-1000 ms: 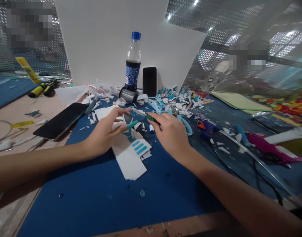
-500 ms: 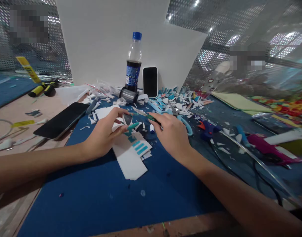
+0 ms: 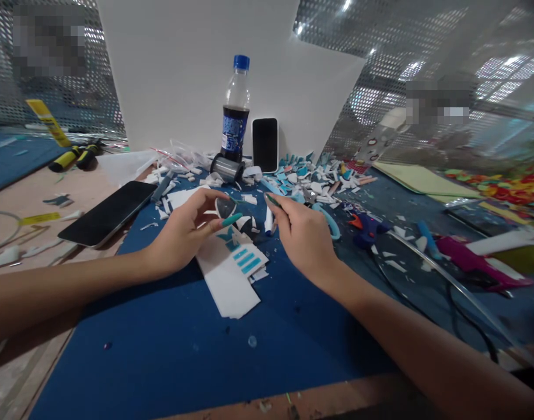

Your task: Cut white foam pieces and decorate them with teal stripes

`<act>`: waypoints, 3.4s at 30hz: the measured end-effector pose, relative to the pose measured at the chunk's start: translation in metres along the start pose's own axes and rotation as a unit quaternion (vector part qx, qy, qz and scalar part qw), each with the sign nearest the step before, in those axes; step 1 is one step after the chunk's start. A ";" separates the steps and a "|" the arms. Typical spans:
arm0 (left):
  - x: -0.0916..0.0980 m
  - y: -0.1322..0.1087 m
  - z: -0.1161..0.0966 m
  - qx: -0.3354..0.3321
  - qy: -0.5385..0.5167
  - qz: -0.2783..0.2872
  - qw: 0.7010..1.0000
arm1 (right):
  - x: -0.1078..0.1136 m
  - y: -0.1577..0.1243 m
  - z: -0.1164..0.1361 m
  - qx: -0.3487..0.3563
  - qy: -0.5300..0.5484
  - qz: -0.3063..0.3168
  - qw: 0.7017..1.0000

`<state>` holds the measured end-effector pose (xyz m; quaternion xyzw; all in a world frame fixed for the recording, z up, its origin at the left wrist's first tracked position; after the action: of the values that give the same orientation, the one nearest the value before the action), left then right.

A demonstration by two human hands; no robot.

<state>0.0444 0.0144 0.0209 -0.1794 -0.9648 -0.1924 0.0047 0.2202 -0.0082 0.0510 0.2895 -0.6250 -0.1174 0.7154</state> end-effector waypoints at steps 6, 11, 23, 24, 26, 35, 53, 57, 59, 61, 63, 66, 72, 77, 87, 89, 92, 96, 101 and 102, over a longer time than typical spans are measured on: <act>-0.001 0.004 -0.001 0.019 -0.112 -0.009 0.993 | 0.002 0.002 0.001 -0.037 0.309 0.049 0.949; -0.003 0.003 -0.001 0.030 -0.147 0.001 0.989 | -0.013 -0.002 0.010 -0.076 0.513 0.140 0.843; -0.005 0.001 -0.003 0.033 -0.174 0.020 0.984 | -0.019 -0.008 0.017 -0.071 0.597 0.133 0.788; -0.005 0.002 -0.003 0.030 -0.175 0.021 0.984 | -0.019 -0.008 0.017 -0.069 0.597 0.129 0.789; -0.005 0.002 -0.003 0.028 -0.173 0.025 0.984 | -0.019 -0.009 0.017 -0.062 0.595 0.128 0.791; -0.004 0.000 -0.004 0.035 -0.131 0.010 0.991 | -0.022 -0.010 0.021 -0.051 0.576 0.167 0.798; -0.008 0.002 -0.004 0.022 -0.057 0.045 0.997 | -0.031 -0.011 0.023 -0.047 0.511 0.244 0.823; -0.008 0.002 -0.005 0.013 -0.028 0.044 0.999 | -0.035 -0.011 0.022 -0.045 0.518 0.244 0.819; -0.007 0.003 -0.006 0.005 -0.007 0.042 0.999 | -0.036 -0.011 0.021 -0.043 0.519 0.244 0.818; -0.006 0.003 -0.006 -0.001 0.016 0.042 0.999 | -0.035 -0.011 0.021 -0.040 0.518 0.244 0.819; -0.006 0.003 -0.006 -0.008 0.035 0.049 0.998 | -0.034 -0.011 0.022 -0.039 0.516 0.245 0.820; -0.006 0.002 -0.008 -0.024 0.042 0.062 0.997 | -0.034 -0.011 0.022 -0.043 0.514 0.254 0.818; -0.009 0.002 -0.007 -0.029 0.037 0.091 0.995 | -0.033 -0.012 0.024 -0.042 0.504 0.274 0.818; -0.012 0.002 -0.007 -0.037 0.045 0.106 0.993 | -0.032 -0.011 0.026 -0.031 0.506 0.272 0.818; -0.019 0.002 -0.005 -0.041 0.046 0.156 0.986 | -0.032 -0.014 0.031 -0.022 0.506 0.302 0.808; -0.021 0.001 -0.006 -0.038 0.037 0.164 0.985 | -0.032 -0.015 0.032 -0.018 0.512 0.300 0.805; -0.018 0.001 -0.005 -0.023 0.020 0.146 0.989 | -0.034 -0.015 0.031 -0.029 0.533 0.295 0.793; -0.015 0.002 0.001 0.024 -0.034 0.117 0.992 | -0.032 -0.013 0.026 -0.048 0.536 0.264 0.801; -0.012 0.003 0.002 0.041 -0.065 0.095 0.993 | -0.032 -0.013 0.028 -0.037 0.524 0.258 0.811; -0.011 0.003 0.002 0.043 -0.063 0.092 0.993 | -0.032 -0.013 0.028 -0.036 0.523 0.257 0.812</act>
<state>0.0560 0.0135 0.0194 -0.2784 -0.9500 -0.1382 -0.0306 0.1894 -0.0097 0.0185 0.1095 -0.2039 0.2174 0.9483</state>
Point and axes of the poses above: each hand's wrist, its own y-axis towards the middle knuckle, its own x-axis out of the back of the hand, z = x × y, the point moved 7 cm from there along y, towards the middle knuckle, and after that the axes turned 13 degrees about -y, right-handed, at the moved point
